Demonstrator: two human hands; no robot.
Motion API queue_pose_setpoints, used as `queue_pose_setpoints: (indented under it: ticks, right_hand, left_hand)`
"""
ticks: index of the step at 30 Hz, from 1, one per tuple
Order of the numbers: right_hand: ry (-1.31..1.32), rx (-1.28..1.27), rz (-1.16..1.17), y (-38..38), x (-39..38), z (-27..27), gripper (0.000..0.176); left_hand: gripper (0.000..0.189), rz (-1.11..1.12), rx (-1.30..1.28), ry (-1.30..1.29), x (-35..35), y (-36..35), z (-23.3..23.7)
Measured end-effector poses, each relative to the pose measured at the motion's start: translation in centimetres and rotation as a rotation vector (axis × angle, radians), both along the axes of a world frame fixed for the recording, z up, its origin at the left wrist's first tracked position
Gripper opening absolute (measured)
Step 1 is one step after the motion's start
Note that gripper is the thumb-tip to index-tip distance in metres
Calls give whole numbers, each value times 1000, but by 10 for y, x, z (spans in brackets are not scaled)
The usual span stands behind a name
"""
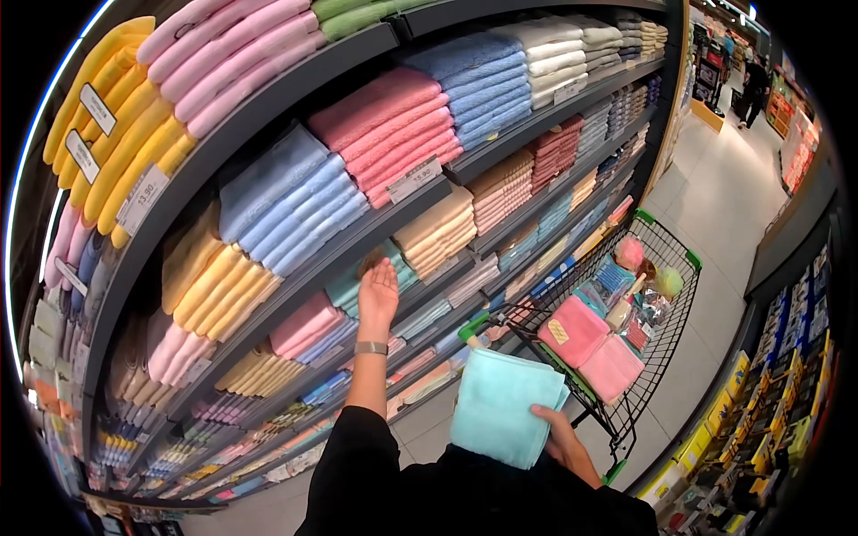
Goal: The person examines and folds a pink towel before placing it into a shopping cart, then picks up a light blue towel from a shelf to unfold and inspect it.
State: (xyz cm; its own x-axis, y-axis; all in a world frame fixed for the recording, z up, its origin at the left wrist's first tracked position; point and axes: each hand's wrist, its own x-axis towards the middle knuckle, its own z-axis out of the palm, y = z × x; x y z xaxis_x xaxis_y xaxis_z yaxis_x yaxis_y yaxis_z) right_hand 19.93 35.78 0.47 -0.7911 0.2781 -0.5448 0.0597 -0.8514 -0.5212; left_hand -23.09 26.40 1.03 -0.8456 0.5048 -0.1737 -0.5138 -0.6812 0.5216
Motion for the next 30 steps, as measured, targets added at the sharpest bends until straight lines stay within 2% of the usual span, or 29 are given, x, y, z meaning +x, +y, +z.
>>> queue_pose_setpoints:
  ticks: [4, 7, 11, 13, 15, 19, 21, 24, 27, 30]
  right_hand:
    - [-15, 6, 6, -4, 0, 3, 74]
    - [-31, 18, 9, -7, 1, 0, 74]
    - [-41, 8, 1, -6, 1, -3, 72]
    - [-5, -4, 0, -7, 1, -4, 71]
    - [-1, -6, -1, -7, 2, -2, 71]
    - [-43, -32, 47, -8, -1, -1, 72]
    - [-12, 16, 82, -12, -8, 16, 72]
    - [36, 99, 166, -21, -19, 10, 67]
    - [66, 139, 238, -32, -31, 0, 69]
    - [59, 156, 288, -44, -40, 2, 67]
  left_hand:
    - [30, 105, 98, -41, 2, 10, 23]
    - [37, -63, -100, -47, -5, 11, 15]
    - [48, -313, -263, 159, 12, -6, -1]
    - [52, -360, -427, 274, 34, -19, -5]
    - [50, -397, -463, 262, 75, -33, -19]
    - [52, -632, -537, 198, 180, -61, -58]
    - [52, -477, -624, 211, 235, -64, -41]
    - [53, -466, -534, 7, 246, -85, -49]
    - [54, -387, -603, 243, 242, -106, -42]
    - [47, -350, -748, 477, 237, -121, -37]
